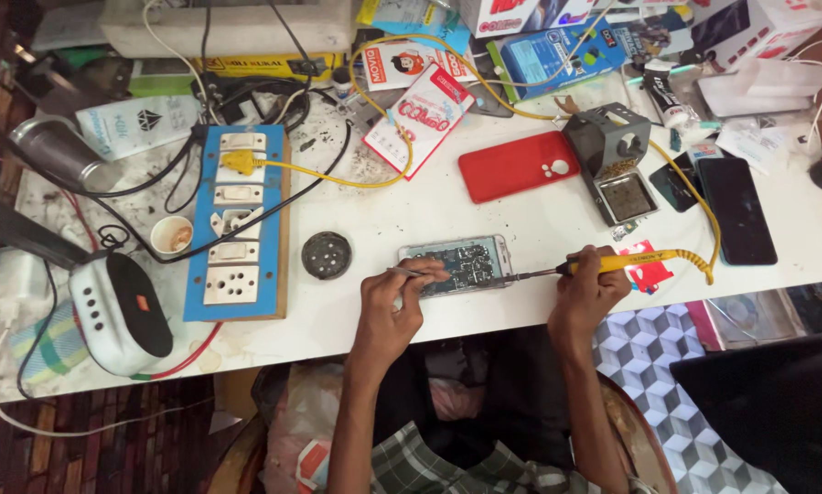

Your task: The person uses a soldering iron and tweezers to work on a smartphone motherboard. They repeatedly apply heat to specific points on the circuit board while holding it steady with the other hand.

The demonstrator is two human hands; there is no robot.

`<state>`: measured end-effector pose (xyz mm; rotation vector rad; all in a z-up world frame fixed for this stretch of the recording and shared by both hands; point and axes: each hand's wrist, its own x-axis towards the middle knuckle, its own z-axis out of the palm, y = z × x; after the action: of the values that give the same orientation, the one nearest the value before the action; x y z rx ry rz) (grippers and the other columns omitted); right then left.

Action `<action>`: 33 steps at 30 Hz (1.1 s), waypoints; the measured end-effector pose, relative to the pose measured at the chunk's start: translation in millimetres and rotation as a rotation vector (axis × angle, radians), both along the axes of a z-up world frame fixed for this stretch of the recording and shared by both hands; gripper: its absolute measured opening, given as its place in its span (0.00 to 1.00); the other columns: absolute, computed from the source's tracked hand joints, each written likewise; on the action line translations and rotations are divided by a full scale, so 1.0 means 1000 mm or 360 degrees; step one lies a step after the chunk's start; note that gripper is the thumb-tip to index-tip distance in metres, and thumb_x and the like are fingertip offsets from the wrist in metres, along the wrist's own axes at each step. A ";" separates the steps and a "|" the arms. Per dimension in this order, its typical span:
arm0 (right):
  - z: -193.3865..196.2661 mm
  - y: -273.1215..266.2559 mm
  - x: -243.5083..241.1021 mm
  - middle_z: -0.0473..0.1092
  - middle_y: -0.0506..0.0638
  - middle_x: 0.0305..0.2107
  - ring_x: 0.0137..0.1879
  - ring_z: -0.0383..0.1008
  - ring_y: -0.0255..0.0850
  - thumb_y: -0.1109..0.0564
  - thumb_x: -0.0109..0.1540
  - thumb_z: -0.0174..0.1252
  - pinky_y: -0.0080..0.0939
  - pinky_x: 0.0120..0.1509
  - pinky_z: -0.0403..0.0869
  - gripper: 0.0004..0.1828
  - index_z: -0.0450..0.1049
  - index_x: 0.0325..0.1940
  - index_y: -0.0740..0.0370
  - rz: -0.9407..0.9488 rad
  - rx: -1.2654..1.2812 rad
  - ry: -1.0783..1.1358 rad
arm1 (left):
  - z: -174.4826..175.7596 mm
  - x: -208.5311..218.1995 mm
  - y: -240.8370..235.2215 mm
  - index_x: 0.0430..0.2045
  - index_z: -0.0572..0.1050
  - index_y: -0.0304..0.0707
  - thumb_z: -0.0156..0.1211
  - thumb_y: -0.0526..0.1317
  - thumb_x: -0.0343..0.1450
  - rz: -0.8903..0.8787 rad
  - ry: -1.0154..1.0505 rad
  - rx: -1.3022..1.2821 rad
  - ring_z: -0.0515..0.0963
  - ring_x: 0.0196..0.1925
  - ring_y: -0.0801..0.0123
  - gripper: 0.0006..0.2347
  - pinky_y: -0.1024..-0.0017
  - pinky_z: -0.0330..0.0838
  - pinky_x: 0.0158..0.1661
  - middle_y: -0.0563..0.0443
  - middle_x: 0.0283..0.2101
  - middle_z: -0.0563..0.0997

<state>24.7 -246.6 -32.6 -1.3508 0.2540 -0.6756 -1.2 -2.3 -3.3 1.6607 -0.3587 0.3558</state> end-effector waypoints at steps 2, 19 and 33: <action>-0.001 0.001 0.003 0.57 0.40 0.18 0.19 0.49 0.25 0.58 0.72 0.51 0.29 0.21 0.50 0.16 0.65 0.29 0.61 0.0014 0.0160 -0.0007 | -0.002 -0.001 0.002 0.33 0.75 0.18 0.46 0.18 0.71 0.0010 0.0005 0.0009 0.89 0.45 0.57 0.07 0.70 0.85 0.47 0.38 0.45 0.85; 0.014 0.001 0.004 0.57 0.43 0.19 0.20 0.56 0.29 0.50 0.74 0.51 0.32 0.21 0.57 0.15 0.65 0.39 0.62 0.0174 0.0245 0.0086 | -0.001 -0.001 0.001 0.32 0.75 0.19 0.47 0.18 0.70 0.0038 -0.0059 0.0091 0.88 0.47 0.55 0.08 0.69 0.84 0.48 0.37 0.44 0.86; -0.002 0.002 0.004 0.59 0.46 0.19 0.19 0.57 0.31 0.54 0.75 0.49 0.34 0.20 0.57 0.14 0.63 0.38 0.63 0.0044 0.0160 -0.0018 | -0.002 -0.003 0.000 0.33 0.73 0.18 0.45 0.18 0.71 -0.0010 0.0083 -0.0049 0.88 0.47 0.56 0.07 0.70 0.85 0.49 0.38 0.45 0.85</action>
<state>29.1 -245.1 -34.1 -1.2519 0.2566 -0.6388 -3.9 -1.8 -5.5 1.6354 -0.3180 0.3112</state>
